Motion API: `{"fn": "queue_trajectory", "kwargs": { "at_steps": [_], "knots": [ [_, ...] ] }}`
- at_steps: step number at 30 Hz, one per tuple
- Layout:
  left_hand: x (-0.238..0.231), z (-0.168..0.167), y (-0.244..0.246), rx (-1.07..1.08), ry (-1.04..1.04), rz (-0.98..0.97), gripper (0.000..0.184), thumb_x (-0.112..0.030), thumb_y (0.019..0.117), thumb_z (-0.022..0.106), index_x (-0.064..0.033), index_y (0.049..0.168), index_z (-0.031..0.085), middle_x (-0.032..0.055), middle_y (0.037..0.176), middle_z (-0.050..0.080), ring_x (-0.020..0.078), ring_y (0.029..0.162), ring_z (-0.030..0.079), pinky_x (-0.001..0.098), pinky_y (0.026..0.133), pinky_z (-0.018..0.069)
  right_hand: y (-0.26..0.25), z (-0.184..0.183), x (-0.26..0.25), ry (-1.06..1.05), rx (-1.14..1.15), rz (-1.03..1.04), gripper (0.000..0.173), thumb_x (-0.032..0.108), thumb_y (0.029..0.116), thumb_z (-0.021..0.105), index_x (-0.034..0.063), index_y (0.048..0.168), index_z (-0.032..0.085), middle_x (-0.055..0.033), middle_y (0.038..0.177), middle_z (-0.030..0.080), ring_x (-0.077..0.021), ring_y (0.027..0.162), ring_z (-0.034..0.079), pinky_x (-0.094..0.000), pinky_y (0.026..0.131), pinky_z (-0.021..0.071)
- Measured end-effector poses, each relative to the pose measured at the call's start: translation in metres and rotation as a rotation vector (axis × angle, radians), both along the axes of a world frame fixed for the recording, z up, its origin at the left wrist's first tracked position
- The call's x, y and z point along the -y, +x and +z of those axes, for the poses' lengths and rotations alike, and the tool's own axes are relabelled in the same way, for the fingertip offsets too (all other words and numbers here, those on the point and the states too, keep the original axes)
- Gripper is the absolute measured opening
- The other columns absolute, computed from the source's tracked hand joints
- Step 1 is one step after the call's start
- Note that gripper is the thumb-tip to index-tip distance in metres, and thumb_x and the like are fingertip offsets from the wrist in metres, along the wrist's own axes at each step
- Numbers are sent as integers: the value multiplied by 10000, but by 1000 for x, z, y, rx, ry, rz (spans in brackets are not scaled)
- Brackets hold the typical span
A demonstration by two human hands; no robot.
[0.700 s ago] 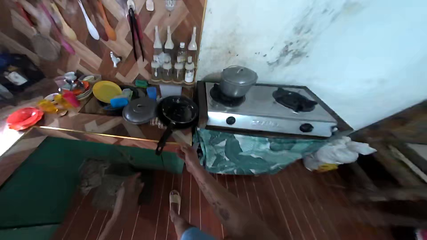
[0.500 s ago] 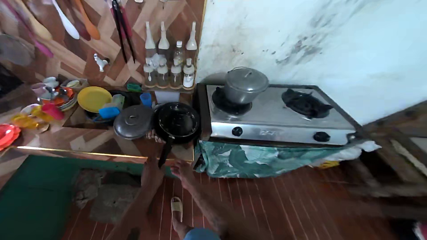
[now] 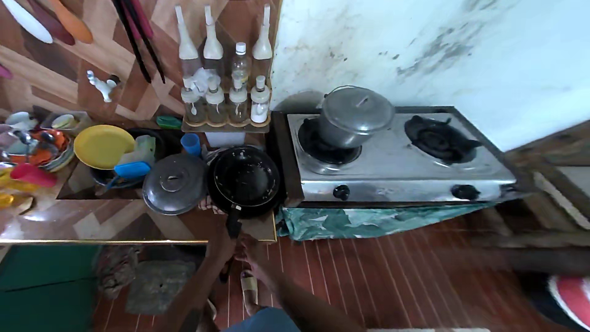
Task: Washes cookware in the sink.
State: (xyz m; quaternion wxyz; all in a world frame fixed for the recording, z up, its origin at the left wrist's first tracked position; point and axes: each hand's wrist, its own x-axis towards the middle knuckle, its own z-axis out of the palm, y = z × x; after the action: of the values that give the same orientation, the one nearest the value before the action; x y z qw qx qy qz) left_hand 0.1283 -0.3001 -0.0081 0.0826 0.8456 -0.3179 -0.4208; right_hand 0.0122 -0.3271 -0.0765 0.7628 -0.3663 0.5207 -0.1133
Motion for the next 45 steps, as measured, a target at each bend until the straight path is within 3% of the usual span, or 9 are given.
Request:
{"fn": "queue_trajectory", "kwargs": {
  "at_steps": [4,7,13,17,22,26,31,41,45],
  "knots": [
    [-33,10,34,-274,-81,102,626,-219,1013,637,-94,1562,362,218,1178,663,317,927,697,484,847,577,-13,10,4,-217,-59,18,318,151,1111,420,-59,1299,567,-123,960,670,-142,749,658,-311,694,579],
    [-83,38,69,-433,-203,158,515,-181,1008,643,-78,1471,440,112,904,618,175,638,593,337,604,530,-27,13,14,-526,-97,-14,293,106,1073,435,-74,1229,607,-52,847,610,-76,656,554,-263,630,517],
    [-184,95,206,-188,-185,71,494,-184,941,731,-63,1388,557,184,1113,674,289,896,691,491,808,582,28,74,46,-991,-30,-89,278,121,1041,467,-69,1171,624,18,746,607,-25,562,559,-219,532,525],
    [-223,109,321,-119,-108,109,456,-183,963,713,-82,1373,539,172,1025,661,281,792,678,478,717,589,151,135,48,-1214,8,0,324,120,1042,466,-77,1245,623,-37,857,650,-37,657,608,-215,604,559],
    [-212,102,430,-12,-37,123,445,-158,993,675,-41,1381,490,196,1023,639,289,750,664,470,709,579,332,177,61,-1273,-21,335,351,124,1062,524,-10,1381,582,-190,1133,686,-242,921,708,-415,819,606],
    [-188,90,489,1,-36,161,510,-137,987,683,-58,1444,471,211,1111,636,291,795,671,468,737,581,471,195,105,-1405,-137,505,420,171,1062,539,20,1454,545,-205,1323,642,-310,1213,638,-454,1056,507],
    [-162,74,519,-104,-85,297,514,-123,983,684,-86,1444,459,133,971,615,182,655,606,344,605,538,612,195,169,-1439,-327,601,524,252,1041,587,-26,1472,482,-291,1412,528,-428,1296,549,-545,1075,463],
    [-128,64,588,-217,-115,257,468,-115,981,685,-67,1405,493,92,880,613,139,590,583,291,545,520,666,220,188,-1617,-453,1114,245,-38,960,599,-86,1196,645,-271,1297,606,-428,1240,586,-562,1034,484],
    [-120,61,621,-217,-94,159,495,-124,980,690,-76,1430,487,95,904,636,136,613,604,290,565,530,663,233,169,-1564,-662,1127,229,55,1030,543,-60,1195,652,-269,1221,643,-444,1173,620,-592,943,503]
  ]
}}
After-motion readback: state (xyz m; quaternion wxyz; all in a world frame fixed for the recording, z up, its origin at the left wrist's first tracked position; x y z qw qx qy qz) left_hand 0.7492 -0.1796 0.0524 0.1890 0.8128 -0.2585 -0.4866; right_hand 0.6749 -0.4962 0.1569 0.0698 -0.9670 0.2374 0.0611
